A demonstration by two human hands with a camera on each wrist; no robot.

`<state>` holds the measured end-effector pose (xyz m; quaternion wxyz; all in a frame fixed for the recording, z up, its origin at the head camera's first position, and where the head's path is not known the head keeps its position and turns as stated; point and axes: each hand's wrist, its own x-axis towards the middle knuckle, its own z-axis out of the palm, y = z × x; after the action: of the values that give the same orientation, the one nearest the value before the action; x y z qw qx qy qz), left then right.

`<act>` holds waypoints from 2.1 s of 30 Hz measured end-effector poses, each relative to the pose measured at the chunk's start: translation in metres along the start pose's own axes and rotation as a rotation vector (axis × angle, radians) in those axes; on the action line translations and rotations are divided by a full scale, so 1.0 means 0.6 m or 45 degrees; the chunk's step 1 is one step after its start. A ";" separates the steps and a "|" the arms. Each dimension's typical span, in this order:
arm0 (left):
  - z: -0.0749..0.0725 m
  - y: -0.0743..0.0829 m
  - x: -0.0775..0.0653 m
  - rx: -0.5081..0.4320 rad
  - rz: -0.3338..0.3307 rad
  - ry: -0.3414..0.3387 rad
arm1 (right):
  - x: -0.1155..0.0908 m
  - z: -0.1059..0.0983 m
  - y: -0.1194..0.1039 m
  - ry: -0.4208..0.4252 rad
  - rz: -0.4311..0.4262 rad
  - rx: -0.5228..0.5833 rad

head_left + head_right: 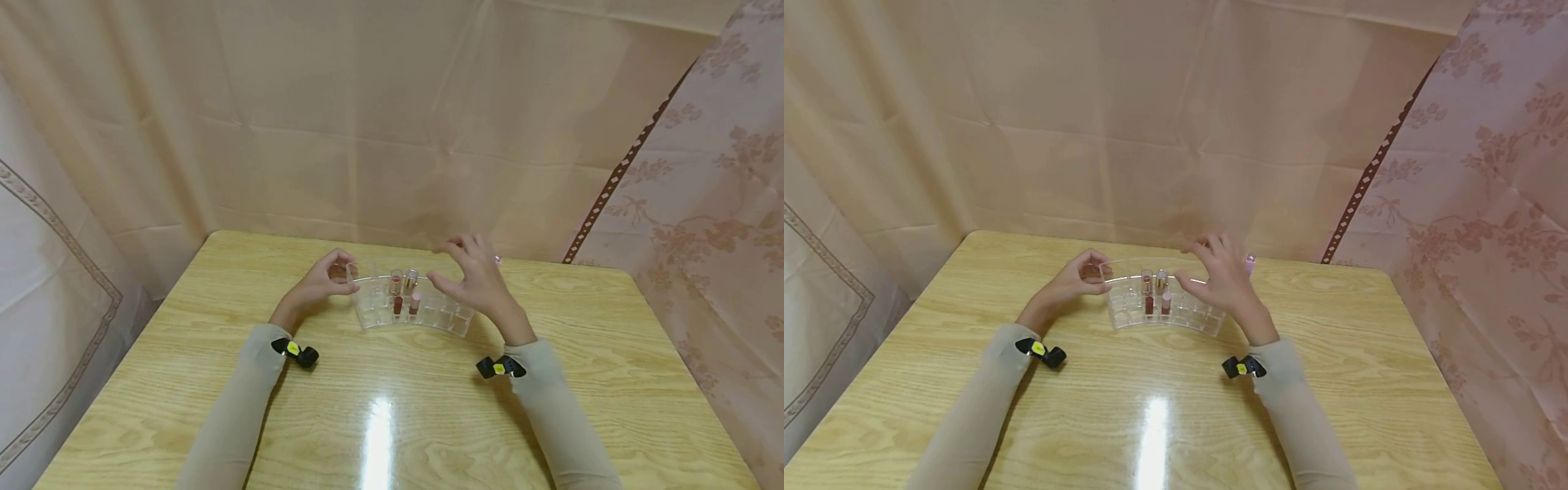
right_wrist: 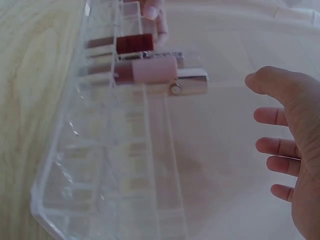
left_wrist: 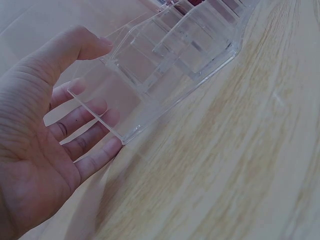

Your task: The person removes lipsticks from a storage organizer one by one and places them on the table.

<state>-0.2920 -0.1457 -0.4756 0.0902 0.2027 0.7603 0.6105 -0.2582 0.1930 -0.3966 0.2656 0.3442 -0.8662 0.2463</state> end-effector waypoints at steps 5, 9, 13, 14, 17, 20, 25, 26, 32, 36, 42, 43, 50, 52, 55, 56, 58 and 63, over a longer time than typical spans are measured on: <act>-0.002 -0.003 0.000 0.015 0.008 -0.003 | 0.001 0.016 -0.009 -0.002 -0.034 -0.027; -0.003 -0.004 -0.001 0.014 0.006 -0.004 | 0.000 0.025 -0.016 -0.043 -0.023 -0.069; -0.002 -0.002 -0.002 0.010 0.000 -0.003 | -0.003 0.033 -0.019 -0.056 -0.037 -0.116; -0.001 -0.001 -0.001 0.006 -0.003 -0.002 | -0.003 0.034 -0.019 -0.056 -0.047 -0.125; 0.000 0.001 -0.001 0.002 -0.006 0.001 | -0.005 0.038 -0.018 -0.055 -0.066 -0.147; 0.000 0.002 -0.002 0.005 -0.009 0.001 | -0.006 0.041 -0.018 -0.074 -0.062 -0.157; 0.001 0.005 -0.001 -0.005 -0.016 0.001 | -0.008 0.048 -0.017 -0.103 -0.055 -0.174; 0.001 0.006 -0.002 -0.007 -0.019 0.002 | -0.009 0.050 -0.016 -0.110 -0.053 -0.177; 0.004 0.005 -0.001 -0.029 -0.027 0.004 | -0.011 0.054 -0.017 -0.132 -0.043 -0.186; 0.003 0.005 -0.001 -0.014 -0.030 0.004 | -0.011 0.057 -0.018 -0.130 -0.046 -0.194; 0.001 0.003 -0.001 0.006 -0.026 0.009 | -0.011 0.061 -0.019 -0.123 -0.063 -0.208; 0.002 0.003 -0.001 0.007 -0.024 0.010 | -0.011 0.062 -0.019 -0.120 -0.066 -0.209; 0.002 0.004 -0.002 -0.005 -0.030 0.005 | -0.012 0.065 -0.021 -0.133 -0.054 -0.220; 0.002 0.004 -0.003 -0.009 -0.034 0.005 | -0.012 0.067 -0.021 -0.141 -0.047 -0.226; 0.002 0.004 -0.003 -0.019 -0.036 0.002 | -0.013 0.068 -0.022 -0.144 -0.036 -0.226; 0.002 0.003 -0.003 -0.020 -0.034 0.002 | -0.013 0.068 -0.022 -0.143 -0.034 -0.223; 0.002 0.004 -0.004 -0.023 -0.034 0.001 | -0.013 0.069 -0.022 -0.136 -0.039 -0.214; 0.002 0.004 -0.003 -0.009 -0.033 0.003 | -0.013 0.069 -0.023 -0.130 -0.054 -0.203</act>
<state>-0.2892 -0.1450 -0.4737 0.0978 0.1917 0.7610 0.6121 -0.2557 0.1624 -0.4288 0.2527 0.3524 -0.8881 0.1528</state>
